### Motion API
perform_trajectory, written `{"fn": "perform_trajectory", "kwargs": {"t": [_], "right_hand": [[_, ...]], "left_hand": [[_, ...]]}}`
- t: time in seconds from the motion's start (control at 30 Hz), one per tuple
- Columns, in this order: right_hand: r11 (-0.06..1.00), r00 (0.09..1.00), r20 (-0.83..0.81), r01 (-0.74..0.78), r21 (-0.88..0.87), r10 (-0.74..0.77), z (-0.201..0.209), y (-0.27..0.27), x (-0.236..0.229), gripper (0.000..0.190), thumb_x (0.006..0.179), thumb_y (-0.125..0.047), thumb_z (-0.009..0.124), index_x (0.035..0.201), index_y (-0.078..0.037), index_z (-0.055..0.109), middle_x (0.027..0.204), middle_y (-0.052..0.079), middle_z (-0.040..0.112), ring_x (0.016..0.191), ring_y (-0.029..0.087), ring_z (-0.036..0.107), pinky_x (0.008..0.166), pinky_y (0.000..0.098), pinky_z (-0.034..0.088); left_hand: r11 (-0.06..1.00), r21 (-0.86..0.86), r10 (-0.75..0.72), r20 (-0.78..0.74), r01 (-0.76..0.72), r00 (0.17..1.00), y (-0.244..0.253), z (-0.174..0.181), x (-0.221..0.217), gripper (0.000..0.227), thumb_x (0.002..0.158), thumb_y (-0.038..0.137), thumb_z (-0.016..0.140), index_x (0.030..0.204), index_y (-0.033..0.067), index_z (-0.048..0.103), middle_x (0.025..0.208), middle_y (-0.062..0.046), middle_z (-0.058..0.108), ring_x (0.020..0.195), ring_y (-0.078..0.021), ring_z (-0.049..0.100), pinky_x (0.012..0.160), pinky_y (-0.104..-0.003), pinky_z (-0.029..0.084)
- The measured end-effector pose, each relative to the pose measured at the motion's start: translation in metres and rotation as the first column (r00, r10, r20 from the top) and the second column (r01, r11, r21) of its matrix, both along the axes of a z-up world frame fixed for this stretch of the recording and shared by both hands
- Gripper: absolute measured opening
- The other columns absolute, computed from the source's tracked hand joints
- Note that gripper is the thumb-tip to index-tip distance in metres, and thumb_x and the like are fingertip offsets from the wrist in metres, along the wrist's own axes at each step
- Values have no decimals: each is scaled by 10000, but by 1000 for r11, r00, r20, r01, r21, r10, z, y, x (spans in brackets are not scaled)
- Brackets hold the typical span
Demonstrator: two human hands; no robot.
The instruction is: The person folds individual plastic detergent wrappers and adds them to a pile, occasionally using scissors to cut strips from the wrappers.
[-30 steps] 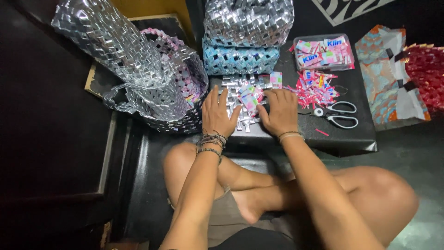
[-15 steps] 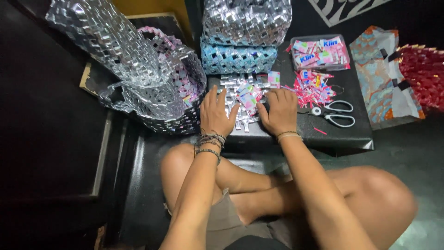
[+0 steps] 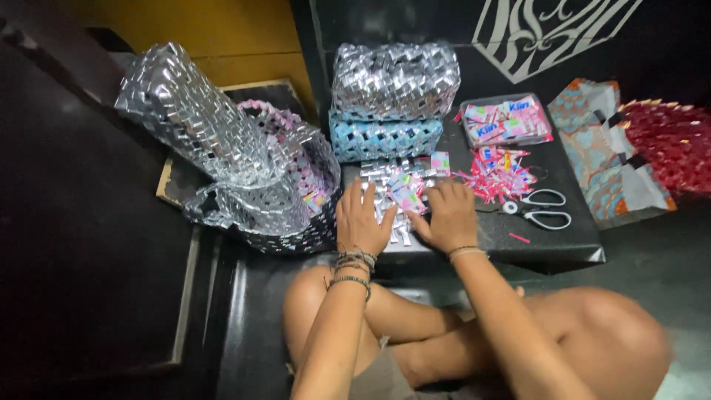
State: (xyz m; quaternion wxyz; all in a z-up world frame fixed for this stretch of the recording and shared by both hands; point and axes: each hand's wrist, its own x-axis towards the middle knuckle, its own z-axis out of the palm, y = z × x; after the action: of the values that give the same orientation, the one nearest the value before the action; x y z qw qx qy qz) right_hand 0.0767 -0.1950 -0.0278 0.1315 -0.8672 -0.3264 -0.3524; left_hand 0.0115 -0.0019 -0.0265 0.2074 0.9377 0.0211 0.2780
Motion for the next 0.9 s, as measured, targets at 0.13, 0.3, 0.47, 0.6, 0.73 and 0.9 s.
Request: {"fn": "perform_trajectory", "kwargs": {"t": [0.13, 0.3, 0.47, 0.6, 0.73, 0.9], "right_hand": [[1000, 1000, -5, 4, 21, -4, 3, 4, -1, 510, 879, -614, 642, 987, -115, 655, 917, 79, 558, 908, 289, 571, 832, 444, 412], [999, 999, -35, -28, 35, 30, 0, 1, -1, 428, 831, -550, 732, 825, -136, 624, 786, 46, 516, 841, 274, 578, 807, 431, 432], [996, 997, -56, -57, 74, 61, -6, -2, 6, 366, 840, -470, 763, 814, -144, 599, 776, 33, 512, 841, 268, 582, 799, 427, 430], [983, 988, -106, -100, 151, 117, -7, -3, 2, 295, 872, -339, 741, 739, -145, 564, 738, 28, 495, 802, 274, 570, 759, 419, 423], [952, 980, -162, -66, 297, 119, -3, -6, -2, 272, 907, -269, 749, 722, -161, 582, 685, 17, 497, 750, 268, 573, 745, 403, 436], [721, 934, -355, 215, 658, 45, -1, -5, -15, 188, 1029, -144, 677, 862, -63, 641, 744, 139, 580, 760, 380, 621, 728, 419, 478]], "left_hand": [[999, 28, -16, 7, 15, 1000, 1, -1, 3, 649, 984, 575, 526, 1347, 40, 573, 1376, -256, 542, 1316, -390, 515, 1072, -514, 388], [998, 50, -43, 25, 42, 999, -1, -6, 2, 647, 965, 583, 540, 1298, 31, 586, 1337, -249, 550, 1293, -388, 519, 1066, -507, 388], [997, 65, -47, 20, 46, 999, -2, -1, 3, 641, 992, 582, 500, 1311, 32, 582, 1336, -236, 554, 1287, -372, 522, 1056, -495, 394], [997, 66, -44, 58, 40, 997, -2, 6, 0, 580, 988, 533, 539, 1280, 36, 611, 1320, -203, 569, 1251, -347, 540, 1024, -486, 420], [1000, 1, 3, 78, -3, 997, -7, 2, 0, 535, 965, 492, 580, 1274, 57, 615, 1268, -170, 592, 1211, -336, 559, 994, -488, 435], [921, -385, 146, 195, -61, 970, -17, -4, 0, 412, 1001, 394, 539, 1233, 65, 627, 1156, -97, 626, 1081, -298, 588, 917, -434, 449]]}}
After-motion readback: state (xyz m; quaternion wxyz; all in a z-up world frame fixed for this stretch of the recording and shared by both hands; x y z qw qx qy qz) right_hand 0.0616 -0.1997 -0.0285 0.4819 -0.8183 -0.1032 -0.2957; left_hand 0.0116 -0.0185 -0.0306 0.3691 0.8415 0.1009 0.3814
